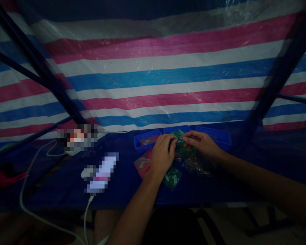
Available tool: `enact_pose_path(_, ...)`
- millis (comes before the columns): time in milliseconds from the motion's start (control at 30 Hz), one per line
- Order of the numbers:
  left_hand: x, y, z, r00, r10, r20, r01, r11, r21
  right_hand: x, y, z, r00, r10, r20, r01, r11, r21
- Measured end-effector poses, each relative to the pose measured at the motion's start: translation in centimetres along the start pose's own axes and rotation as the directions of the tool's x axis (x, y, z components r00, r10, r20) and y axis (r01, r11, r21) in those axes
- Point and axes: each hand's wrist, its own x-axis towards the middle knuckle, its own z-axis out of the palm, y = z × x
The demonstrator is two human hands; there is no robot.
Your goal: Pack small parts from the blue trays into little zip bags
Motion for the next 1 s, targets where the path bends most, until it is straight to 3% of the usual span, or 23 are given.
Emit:
enact_pose_path(267, -0.1, 0.1, 0.1, 0.995, -0.099, -0.001, 0.098, 0.99, -0.098, 0.2, 0.7, 0.0, 1.0, -0.01, -0.02, 0.011, 0.999, 0.041)
enact_pose_path(567, -0.2, 0.0, 0.4, 0.989, 0.127, 0.079, -0.123, 0.991, -0.051, 0.2, 0.3, -0.4, 0.995, -0.009, -0.104, 0.018, 0.996, 0.082)
enact_pose_path(1000, -0.1, -0.6, 0.4, 0.993, 0.109, 0.047, -0.107, 0.993, -0.038, 0.2, 0.4, -0.1, 1.0, 0.001, -0.007, 0.0, 0.993, 0.121)
